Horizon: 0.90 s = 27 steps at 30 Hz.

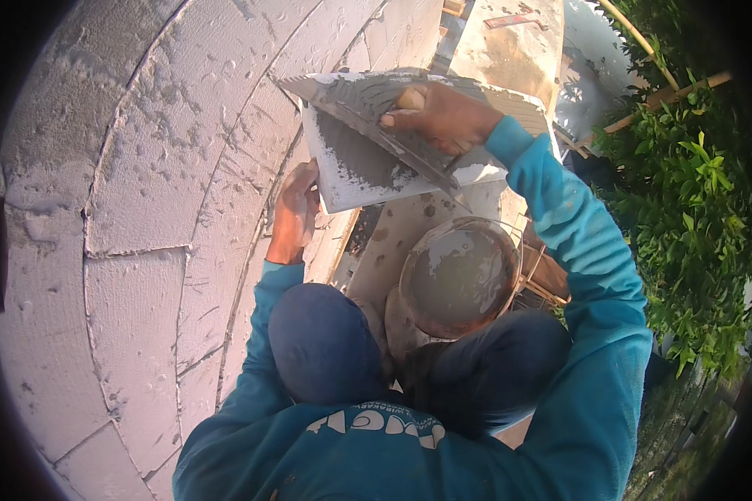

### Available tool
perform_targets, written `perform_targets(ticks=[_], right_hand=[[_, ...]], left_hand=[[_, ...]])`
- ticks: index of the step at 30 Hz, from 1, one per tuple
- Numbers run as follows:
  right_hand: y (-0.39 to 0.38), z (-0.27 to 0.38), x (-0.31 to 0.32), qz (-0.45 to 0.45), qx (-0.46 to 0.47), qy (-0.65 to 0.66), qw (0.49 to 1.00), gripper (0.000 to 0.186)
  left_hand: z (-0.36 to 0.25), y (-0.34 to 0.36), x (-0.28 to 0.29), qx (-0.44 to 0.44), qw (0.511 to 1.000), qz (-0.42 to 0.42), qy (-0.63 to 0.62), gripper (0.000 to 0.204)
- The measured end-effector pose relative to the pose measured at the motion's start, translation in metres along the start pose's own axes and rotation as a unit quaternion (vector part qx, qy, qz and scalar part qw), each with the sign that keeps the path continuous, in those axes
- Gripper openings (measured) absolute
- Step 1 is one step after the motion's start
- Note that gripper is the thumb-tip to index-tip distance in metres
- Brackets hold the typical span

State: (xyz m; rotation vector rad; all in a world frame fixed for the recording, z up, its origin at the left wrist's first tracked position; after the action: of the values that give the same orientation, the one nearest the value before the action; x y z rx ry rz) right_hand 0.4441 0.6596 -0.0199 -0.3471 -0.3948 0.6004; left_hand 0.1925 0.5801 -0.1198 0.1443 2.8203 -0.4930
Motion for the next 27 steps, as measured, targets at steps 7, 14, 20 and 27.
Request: perform_targets(ticks=[7,14,20,27], right_hand=[[-0.040,-0.021,-0.030,0.063,0.124,-0.120,0.983,0.023],[-0.078,-0.049,-0.012,-0.099,0.167,-0.227,0.954,0.029],[-0.070,-0.090,-0.031,-0.068,0.166,-0.318,0.931,0.036],[-0.111,-0.065,-0.029,-0.072,0.219,-0.289,0.929,0.029]], left_hand=[[0.009,-0.004,0.008,-0.139,0.986,-0.027,0.091,0.030],[0.008,0.006,0.011,0.011,0.997,0.001,-0.078,0.028],[0.000,0.012,0.007,-0.008,0.996,-0.013,-0.092,0.030],[-0.001,0.014,0.011,0.008,0.996,0.001,-0.092,0.037]])
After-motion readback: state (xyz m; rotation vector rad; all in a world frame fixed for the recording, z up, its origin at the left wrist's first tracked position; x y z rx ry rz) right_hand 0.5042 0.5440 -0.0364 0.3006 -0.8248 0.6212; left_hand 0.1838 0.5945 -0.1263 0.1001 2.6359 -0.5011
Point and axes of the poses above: each hand's wrist, its own y-axis towards the middle knuckle, its own x-axis out of the back of the hand, z = x × y, the point moved 3 cm from there along y, towards the middle knuckle, and after that the axes turned 5 degrees about y, right-handed, at the moved point
